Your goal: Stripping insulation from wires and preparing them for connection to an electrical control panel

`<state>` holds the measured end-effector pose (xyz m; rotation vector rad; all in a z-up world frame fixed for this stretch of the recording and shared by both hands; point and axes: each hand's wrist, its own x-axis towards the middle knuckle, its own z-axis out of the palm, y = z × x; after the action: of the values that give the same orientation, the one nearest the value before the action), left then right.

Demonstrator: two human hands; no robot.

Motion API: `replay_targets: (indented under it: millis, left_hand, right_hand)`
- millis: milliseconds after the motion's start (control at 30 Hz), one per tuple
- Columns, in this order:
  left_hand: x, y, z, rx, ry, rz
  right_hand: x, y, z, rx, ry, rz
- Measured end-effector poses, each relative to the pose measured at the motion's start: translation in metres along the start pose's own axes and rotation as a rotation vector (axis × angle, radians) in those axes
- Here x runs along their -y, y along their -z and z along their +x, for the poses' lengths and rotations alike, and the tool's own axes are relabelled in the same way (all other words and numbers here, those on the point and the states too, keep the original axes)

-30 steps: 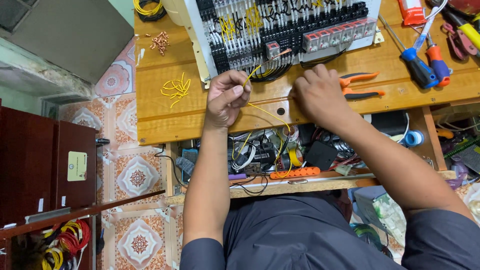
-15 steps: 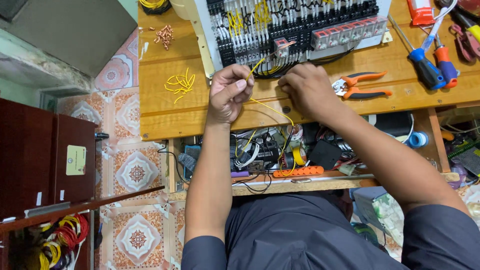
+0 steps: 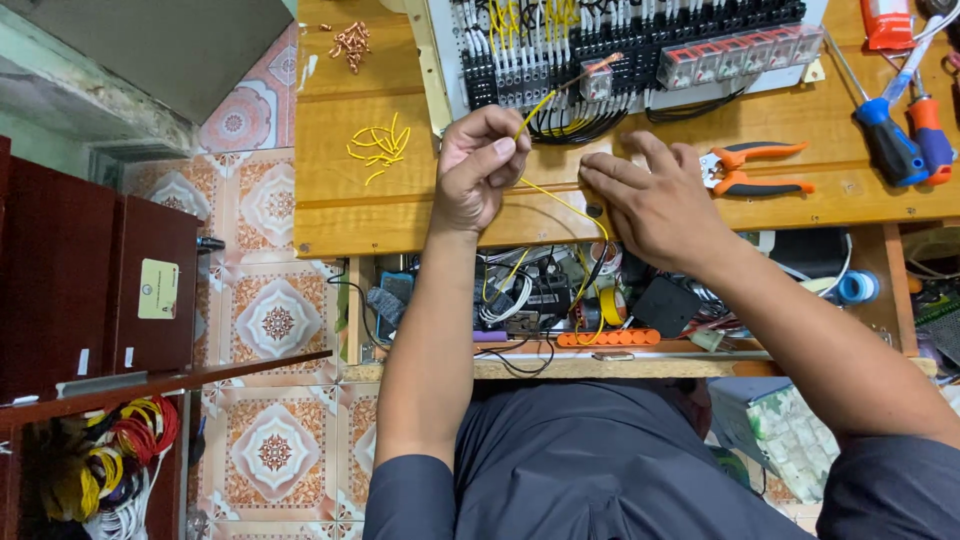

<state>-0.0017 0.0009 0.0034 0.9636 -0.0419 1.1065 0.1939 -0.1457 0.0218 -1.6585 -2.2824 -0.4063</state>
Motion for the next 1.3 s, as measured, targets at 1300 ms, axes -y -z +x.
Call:
replay_targets:
  millis: [1300]
  left_hand:
    - [-0.192,-0.052,-0.096,-0.276,-0.382,0.360]
  right_hand:
    - [0.069,-0.059,0.124,-0.231,0.194,0.308]
